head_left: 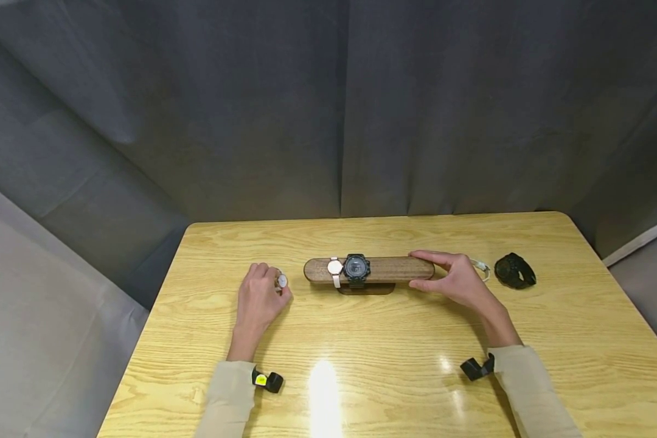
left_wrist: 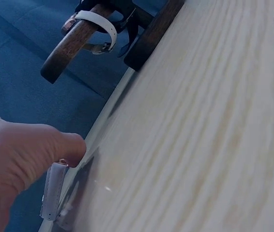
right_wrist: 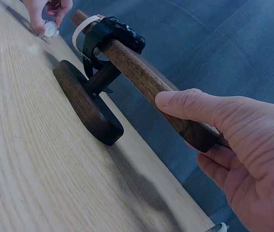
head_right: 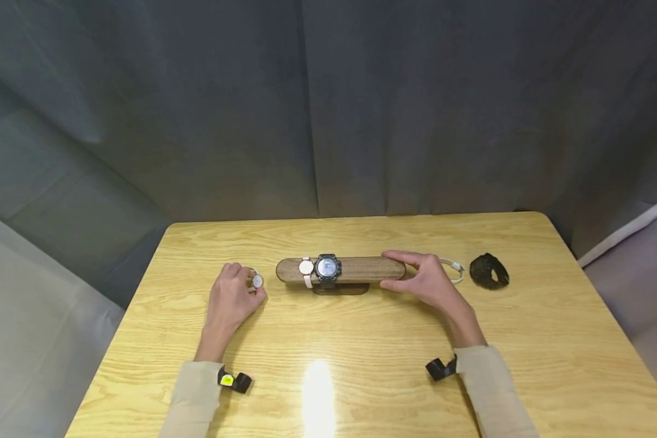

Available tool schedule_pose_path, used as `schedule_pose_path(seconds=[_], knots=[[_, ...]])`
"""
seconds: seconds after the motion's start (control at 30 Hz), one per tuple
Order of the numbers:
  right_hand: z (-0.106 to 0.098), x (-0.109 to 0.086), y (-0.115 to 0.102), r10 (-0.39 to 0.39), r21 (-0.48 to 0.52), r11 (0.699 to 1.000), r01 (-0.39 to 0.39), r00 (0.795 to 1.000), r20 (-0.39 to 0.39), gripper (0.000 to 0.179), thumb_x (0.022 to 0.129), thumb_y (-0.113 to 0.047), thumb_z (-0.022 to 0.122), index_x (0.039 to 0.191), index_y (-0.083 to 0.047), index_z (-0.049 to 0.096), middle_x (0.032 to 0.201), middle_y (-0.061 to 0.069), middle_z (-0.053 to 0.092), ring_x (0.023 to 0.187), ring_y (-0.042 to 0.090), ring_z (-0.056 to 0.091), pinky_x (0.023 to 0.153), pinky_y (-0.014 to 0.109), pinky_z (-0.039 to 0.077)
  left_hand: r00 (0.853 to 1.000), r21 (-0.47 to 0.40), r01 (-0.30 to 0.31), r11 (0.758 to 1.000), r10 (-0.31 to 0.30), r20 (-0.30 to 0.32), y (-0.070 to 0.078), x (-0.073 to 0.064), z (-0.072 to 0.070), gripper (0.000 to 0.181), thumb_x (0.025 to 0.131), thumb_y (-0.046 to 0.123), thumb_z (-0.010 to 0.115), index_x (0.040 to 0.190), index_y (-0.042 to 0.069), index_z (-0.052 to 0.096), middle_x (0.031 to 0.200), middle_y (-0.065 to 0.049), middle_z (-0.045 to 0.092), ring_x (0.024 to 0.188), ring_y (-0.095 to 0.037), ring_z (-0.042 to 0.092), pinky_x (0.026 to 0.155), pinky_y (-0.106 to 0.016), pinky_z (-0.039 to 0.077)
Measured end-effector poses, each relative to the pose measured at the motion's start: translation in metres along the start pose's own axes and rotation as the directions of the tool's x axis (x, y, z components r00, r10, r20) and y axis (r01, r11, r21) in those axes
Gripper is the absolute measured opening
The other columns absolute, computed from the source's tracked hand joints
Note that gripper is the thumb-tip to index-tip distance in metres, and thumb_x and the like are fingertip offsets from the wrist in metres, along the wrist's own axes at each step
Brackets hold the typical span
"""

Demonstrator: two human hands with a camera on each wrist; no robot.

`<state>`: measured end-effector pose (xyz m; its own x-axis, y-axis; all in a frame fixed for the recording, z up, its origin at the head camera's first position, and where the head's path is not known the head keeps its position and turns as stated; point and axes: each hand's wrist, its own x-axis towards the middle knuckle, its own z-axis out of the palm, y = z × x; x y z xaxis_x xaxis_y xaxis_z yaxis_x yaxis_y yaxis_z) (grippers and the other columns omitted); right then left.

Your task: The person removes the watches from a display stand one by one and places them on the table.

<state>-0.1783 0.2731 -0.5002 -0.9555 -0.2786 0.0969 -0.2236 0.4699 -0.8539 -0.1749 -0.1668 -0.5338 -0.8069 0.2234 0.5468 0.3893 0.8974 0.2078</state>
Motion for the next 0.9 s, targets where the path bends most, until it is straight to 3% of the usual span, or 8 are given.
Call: schedule_pose_path(seconds=[0.23,0.67,0.77,0.9], knots=[[0.0002,-0.0002,-0.0008,0.005,-0.002,1.000,-0.005,1.000,-0.003,0.060,0.083,-0.031,0.091,0.138,-0.019,0.070,0.141,0.005,0.067,0.140,0.032,0.053,0.087,0.044,0.048,1.000,0.018,-0.019,1.000,0.019,-0.016,0.0018,0.0000,0.0014,0.021,0.067,0.005,0.086,0.083,0.000,0.073,0.078,-0.008,0.062,0.074,-0.025,0.055,0.065,-0.033,0.054],[0.0000,-0.0006,-0.0011,-0.007,0.023,1.000,0.007,1.000,-0.003,0.060,0.084,-0.028,0.091,0.138,-0.018,0.070,0.141,0.005,0.067,0.140,0.032,0.053,0.072,0.031,0.049,1.000,0.039,-0.002,0.999,0.001,0.018,0.0019,0.0011,0.0000,0.014,0.070,0.002,0.084,0.080,0.001,0.073,0.077,-0.008,0.066,0.073,-0.025,0.056,0.066,-0.033,0.054],[0.0000,-0.0006,-0.0011,-0.009,0.027,1.000,0.009,1.000,-0.001,0.059,0.084,-0.028,0.091,0.138,-0.020,0.070,0.141,0.006,0.067,0.140,0.033,0.053,0.069,0.030,0.049,0.999,0.041,0.016,0.999,-0.018,0.037,0.0013,0.0012,-0.0009,0.016,0.071,0.004,0.084,0.084,-0.001,0.076,0.079,-0.010,0.068,0.074,-0.025,0.057,0.068,-0.034,0.056],[-0.0001,-0.0006,-0.0006,-0.008,0.021,1.000,0.008,1.000,0.001,0.060,0.084,-0.028,0.091,0.139,-0.018,0.069,0.141,0.006,0.067,0.140,0.033,0.053,0.067,0.029,0.048,0.995,0.036,0.063,0.997,-0.065,0.072,0.0015,0.0031,-0.0055,0.034,0.075,0.013,0.087,0.103,-0.004,0.078,0.091,-0.015,0.071,0.085,-0.029,0.061,0.078,-0.038,0.059]])
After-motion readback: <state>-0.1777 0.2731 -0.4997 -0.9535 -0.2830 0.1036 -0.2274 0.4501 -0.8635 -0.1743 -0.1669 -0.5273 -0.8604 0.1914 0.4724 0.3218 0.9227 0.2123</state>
